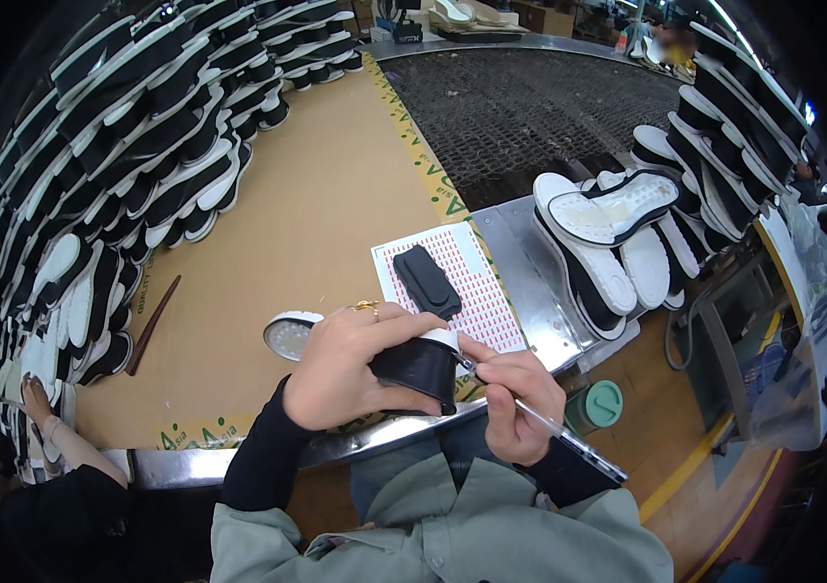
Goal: The person picks up black and white slippers one at a time from a stack, applies a small red sticker to the side of each slipper using a pen-like tool, and places the finished slipper onto a separate stack. The process is repeated continuously throughout the clip.
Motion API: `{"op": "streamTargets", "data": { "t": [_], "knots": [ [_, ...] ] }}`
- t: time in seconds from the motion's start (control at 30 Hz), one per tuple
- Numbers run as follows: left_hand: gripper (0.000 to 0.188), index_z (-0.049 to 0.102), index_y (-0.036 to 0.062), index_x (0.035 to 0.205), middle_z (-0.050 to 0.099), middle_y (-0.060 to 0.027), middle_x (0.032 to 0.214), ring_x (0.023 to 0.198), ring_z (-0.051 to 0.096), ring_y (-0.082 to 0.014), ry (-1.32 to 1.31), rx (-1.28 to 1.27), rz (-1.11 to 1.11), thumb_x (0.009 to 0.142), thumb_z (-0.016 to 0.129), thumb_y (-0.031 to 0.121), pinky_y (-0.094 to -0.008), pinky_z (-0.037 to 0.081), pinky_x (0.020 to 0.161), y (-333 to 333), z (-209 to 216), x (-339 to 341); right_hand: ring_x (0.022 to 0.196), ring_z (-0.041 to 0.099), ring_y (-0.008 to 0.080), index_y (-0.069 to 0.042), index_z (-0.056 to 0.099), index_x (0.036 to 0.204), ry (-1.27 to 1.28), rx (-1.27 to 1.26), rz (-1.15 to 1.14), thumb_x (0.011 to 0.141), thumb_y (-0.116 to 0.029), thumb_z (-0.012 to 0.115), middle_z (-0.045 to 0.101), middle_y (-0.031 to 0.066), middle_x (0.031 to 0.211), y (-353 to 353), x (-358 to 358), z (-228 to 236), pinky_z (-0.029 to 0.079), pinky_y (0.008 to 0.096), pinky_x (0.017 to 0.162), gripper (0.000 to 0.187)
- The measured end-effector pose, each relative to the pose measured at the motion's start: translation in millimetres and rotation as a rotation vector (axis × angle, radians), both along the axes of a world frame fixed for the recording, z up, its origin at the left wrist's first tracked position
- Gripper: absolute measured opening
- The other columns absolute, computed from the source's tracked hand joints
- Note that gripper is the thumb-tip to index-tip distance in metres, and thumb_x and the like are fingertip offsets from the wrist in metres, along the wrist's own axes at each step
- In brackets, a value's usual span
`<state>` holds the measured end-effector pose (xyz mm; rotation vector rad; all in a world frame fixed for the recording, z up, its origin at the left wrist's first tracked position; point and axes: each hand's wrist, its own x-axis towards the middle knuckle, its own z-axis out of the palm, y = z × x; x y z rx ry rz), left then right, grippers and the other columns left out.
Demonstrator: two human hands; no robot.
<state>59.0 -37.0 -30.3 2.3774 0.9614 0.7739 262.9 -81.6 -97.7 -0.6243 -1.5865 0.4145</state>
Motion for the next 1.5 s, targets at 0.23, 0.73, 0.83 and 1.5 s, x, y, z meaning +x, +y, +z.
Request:
{"op": "streamTargets", "data": {
  "t": [0.23, 0.73, 0.83, 1.5],
  "knots": [
    [0.068, 0.065, 0.0044, 0.113, 0.067, -0.0123, 0.095, 0.084, 0.065, -0.0256, -0.183, 0.041, 0.052, 0.054, 0.092, 0.025, -0.0325, 0.050, 0.077, -12, 22, -2, 0.096, 0.068, 0.0355, 0.007, 0.062, 0.100, -0.123, 0.100, 0.133, 0.088, 0.001, 0.064, 0.065, 0.0206, 0.092, 14, 5, 51, 0.057, 0.0354, 0.079, 0.014],
    [0.069, 0.064, 0.0013, 0.114, 0.067, -0.0079, 0.095, 0.088, 0.064, -0.0175, -0.619, -0.263, 0.141, 0.053, 0.093, 0.017, -0.0293, 0.049, 0.081, -26, 27, -1, 0.094, 0.068, 0.0358, 0.007, 0.057, 0.096, -0.180, 0.141, 0.140, 0.095, -0.005, 0.052, 0.059, 0.0177, 0.084, 14, 1, 97, 0.057, 0.0409, 0.080, 0.013],
    [0.068, 0.064, 0.0011, 0.113, 0.067, -0.0083, 0.096, 0.090, 0.064, -0.0178, -0.576, -0.185, 0.182, 0.053, 0.093, 0.016, -0.0292, 0.049, 0.081, -27, 32, -1, 0.083, 0.068, 0.0281, 0.007, 0.058, 0.093, -0.207, 0.072, 0.117, 0.094, -0.004, 0.052, 0.058, 0.0158, 0.080, 13, -2, 111, 0.057, 0.0395, 0.078, 0.012],
    [0.071, 0.055, -0.0033, 0.120, 0.064, -0.0087, 0.105, 0.096, 0.063, -0.0145, -0.729, -0.207, 0.127, 0.060, 0.091, 0.009, -0.0283, 0.052, 0.084, -29, 31, -2, 0.075, 0.066, 0.0257, 0.006, 0.061, 0.092, -0.312, 0.246, 0.134, 0.091, -0.005, 0.062, 0.062, 0.0149, 0.078, 26, -6, 127, 0.056, 0.0352, 0.072, 0.012]
  ]
}}
